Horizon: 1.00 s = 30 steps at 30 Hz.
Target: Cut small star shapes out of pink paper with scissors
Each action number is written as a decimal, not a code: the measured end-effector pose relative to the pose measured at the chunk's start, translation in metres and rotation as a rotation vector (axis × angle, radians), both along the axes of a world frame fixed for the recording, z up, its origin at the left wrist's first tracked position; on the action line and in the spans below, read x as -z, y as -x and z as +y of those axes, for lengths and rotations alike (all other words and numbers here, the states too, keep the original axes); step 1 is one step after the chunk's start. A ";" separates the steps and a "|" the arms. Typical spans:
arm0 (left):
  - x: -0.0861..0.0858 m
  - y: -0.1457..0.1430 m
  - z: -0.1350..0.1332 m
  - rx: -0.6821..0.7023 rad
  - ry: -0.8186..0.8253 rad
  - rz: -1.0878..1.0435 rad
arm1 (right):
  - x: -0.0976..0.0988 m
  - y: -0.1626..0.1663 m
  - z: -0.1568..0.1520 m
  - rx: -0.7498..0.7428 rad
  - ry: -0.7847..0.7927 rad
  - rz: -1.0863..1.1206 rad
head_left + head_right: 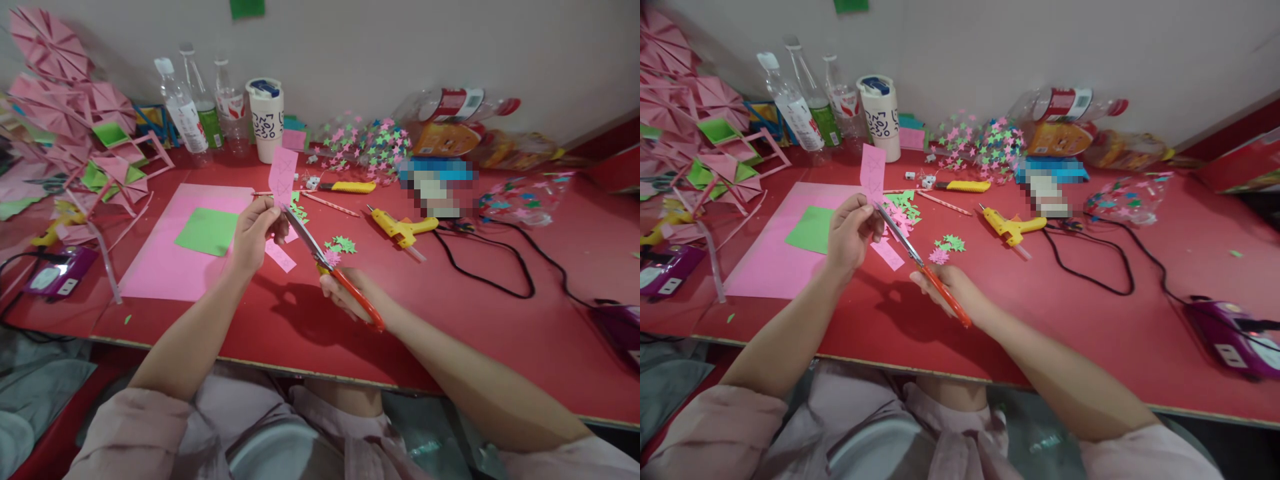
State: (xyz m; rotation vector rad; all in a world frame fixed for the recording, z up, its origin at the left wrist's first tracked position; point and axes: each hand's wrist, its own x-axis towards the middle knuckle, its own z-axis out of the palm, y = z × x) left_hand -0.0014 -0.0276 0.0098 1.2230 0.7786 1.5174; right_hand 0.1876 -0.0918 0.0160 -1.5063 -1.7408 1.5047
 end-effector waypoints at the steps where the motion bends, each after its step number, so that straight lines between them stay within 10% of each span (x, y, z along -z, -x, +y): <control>1: 0.000 0.000 0.000 0.002 -0.003 -0.004 | 0.000 0.000 0.000 0.000 0.003 -0.006; 30: 0.001 0.000 0.000 0.024 0.021 0.017 | 0.007 -0.002 0.007 -0.023 0.021 0.035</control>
